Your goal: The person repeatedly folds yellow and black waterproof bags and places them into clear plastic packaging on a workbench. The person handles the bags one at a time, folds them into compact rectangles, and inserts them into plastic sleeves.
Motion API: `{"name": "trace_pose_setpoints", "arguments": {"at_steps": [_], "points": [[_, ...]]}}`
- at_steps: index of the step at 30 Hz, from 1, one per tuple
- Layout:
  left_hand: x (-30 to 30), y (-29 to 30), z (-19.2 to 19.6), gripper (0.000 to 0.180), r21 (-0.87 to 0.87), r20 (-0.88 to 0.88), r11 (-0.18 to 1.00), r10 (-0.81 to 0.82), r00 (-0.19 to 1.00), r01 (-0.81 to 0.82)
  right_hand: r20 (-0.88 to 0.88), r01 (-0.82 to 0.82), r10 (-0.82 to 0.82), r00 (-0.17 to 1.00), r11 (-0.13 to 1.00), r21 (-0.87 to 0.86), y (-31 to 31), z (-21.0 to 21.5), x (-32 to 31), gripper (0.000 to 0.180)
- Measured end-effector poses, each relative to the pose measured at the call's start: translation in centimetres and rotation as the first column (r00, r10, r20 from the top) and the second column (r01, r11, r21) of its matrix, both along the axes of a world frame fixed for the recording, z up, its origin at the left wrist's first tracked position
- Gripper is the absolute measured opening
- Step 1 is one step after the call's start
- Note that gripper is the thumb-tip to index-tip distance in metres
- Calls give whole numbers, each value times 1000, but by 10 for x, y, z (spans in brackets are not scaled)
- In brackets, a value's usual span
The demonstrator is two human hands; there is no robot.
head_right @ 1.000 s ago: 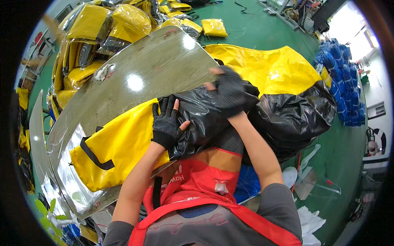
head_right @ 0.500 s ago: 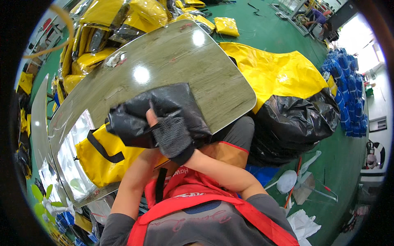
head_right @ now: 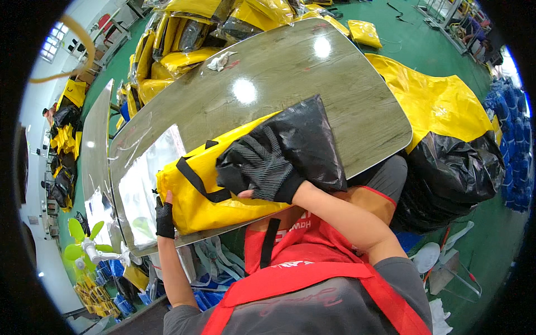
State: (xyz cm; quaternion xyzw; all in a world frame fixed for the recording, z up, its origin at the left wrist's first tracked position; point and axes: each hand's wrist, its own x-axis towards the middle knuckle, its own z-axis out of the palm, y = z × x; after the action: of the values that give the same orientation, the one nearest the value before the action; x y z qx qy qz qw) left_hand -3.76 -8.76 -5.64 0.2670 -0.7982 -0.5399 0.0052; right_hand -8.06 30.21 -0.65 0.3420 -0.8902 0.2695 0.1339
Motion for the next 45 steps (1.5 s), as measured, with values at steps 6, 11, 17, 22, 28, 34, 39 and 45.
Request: {"name": "trace_pose_setpoints", "arguments": {"at_steps": [6, 11, 17, 22, 28, 34, 39, 45], "points": [[-9, 19, 57, 65, 618, 27, 763, -262, 965, 190, 211, 149, -175, 962, 980, 134, -29, -9, -3, 71], [-15, 82, 111, 64, 520, -167, 778, -311, 936, 352, 46, 253, -257, 965, 965, 69, -57, -48, 18, 47], [-62, 308, 78, 74, 532, -525, 699, -171, 834, 478, 281, 255, -105, 954, 776, -577, -15, -42, 27, 51], [-73, 375, 39, 81, -368, -381, 731, -683, 624, 575, 638, 485, 55, 768, 601, -635, 10, -72, 56, 46], [-99, 355, 59, 75, -951, -143, 187, -972, 189, 245, 681, 516, 61, 729, 604, -607, -2, -78, 56, 41], [-124, 366, 44, 63, -930, -49, 81, -994, 96, 358, 709, 399, 62, 703, 791, -464, 0, -80, 71, 37], [-128, 370, 38, 57, -944, -64, 93, -993, 100, 316, 711, -31, -188, 677, 959, 283, 72, 36, 98, 34], [-184, 363, 67, 53, -828, 148, -298, -933, -328, 475, -134, 410, -413, 901, 911, -47, 118, -35, 19, 65]]}}
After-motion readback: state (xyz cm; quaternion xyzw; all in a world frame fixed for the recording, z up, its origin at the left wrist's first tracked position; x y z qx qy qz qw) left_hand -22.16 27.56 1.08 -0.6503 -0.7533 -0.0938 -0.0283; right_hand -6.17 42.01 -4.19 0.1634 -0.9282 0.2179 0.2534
